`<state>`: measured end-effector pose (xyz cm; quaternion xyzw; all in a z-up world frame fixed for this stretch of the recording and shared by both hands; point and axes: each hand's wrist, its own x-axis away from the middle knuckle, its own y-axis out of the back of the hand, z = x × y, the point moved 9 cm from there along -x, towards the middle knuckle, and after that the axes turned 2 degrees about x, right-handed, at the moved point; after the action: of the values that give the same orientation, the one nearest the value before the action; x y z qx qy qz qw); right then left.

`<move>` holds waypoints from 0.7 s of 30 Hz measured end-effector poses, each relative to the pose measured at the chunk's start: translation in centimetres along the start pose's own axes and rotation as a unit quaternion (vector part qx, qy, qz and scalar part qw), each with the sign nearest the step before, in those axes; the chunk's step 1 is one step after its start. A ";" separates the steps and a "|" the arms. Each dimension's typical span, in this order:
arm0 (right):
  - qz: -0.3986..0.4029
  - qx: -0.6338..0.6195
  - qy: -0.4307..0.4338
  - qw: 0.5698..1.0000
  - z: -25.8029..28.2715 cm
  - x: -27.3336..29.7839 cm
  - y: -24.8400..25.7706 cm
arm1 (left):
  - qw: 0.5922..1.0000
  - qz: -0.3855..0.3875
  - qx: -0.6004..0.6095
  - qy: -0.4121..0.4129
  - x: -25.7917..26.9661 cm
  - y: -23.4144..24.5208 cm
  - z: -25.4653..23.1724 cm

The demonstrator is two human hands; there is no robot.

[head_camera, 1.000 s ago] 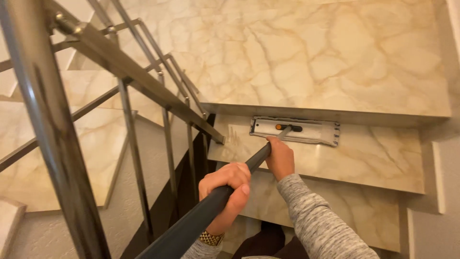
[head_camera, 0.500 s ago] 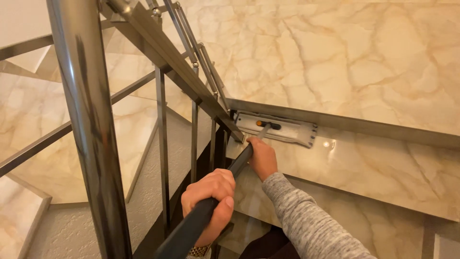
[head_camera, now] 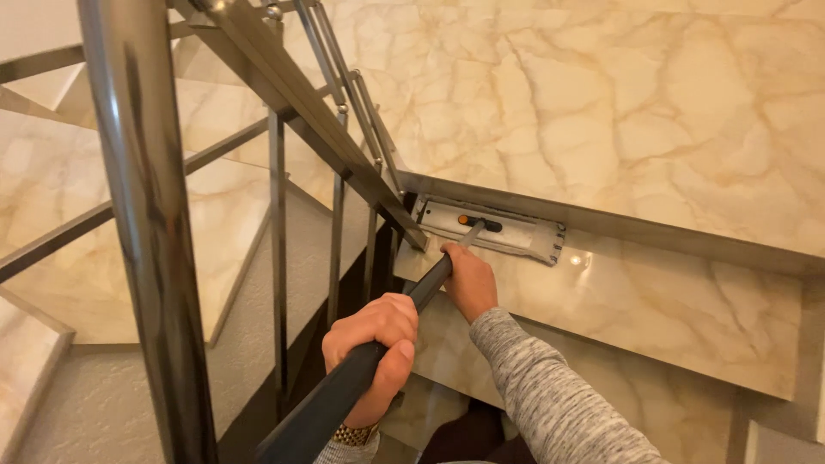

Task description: The person mops the marble-tiled steps of a staircase using a flat mop, moving the mop head across each step and into the corners while descending the stairs.

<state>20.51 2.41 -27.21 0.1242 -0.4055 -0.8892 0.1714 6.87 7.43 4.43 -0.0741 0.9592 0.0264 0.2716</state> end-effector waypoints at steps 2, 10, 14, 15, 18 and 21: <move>0.024 0.014 -0.020 0.999 -1.3 0.5 1.0 | 1.000 0.011 0.015 -0.001 -0.2 -1.6 -0.3; -0.004 0.018 -0.040 0.999 -7.4 4.3 5.9 | 0.999 0.011 0.033 0.007 0.6 -8.1 -0.3; -0.008 0.019 -0.067 0.998 -10.0 6.4 9.1 | 0.998 0.018 0.055 0.028 0.9 -11.2 -0.5; -0.011 0.021 -0.071 0.997 -10.8 7.0 9.8 | 0.998 0.021 0.059 0.028 1.1 -12.1 -0.3; -0.017 0.033 -0.083 0.996 -13.5 8.6 11.9 | 0.997 0.002 0.077 0.028 1.8 -14.3 0.5; -0.016 0.028 -0.096 0.995 -16.1 10.1 13.6 | 0.994 -0.009 0.101 0.038 2.4 -16.6 1.1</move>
<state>19.94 -20.96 -27.96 0.0498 -0.4427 -0.8880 0.1139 8.00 -9.16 2.04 -0.0559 0.9660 -0.0754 0.2408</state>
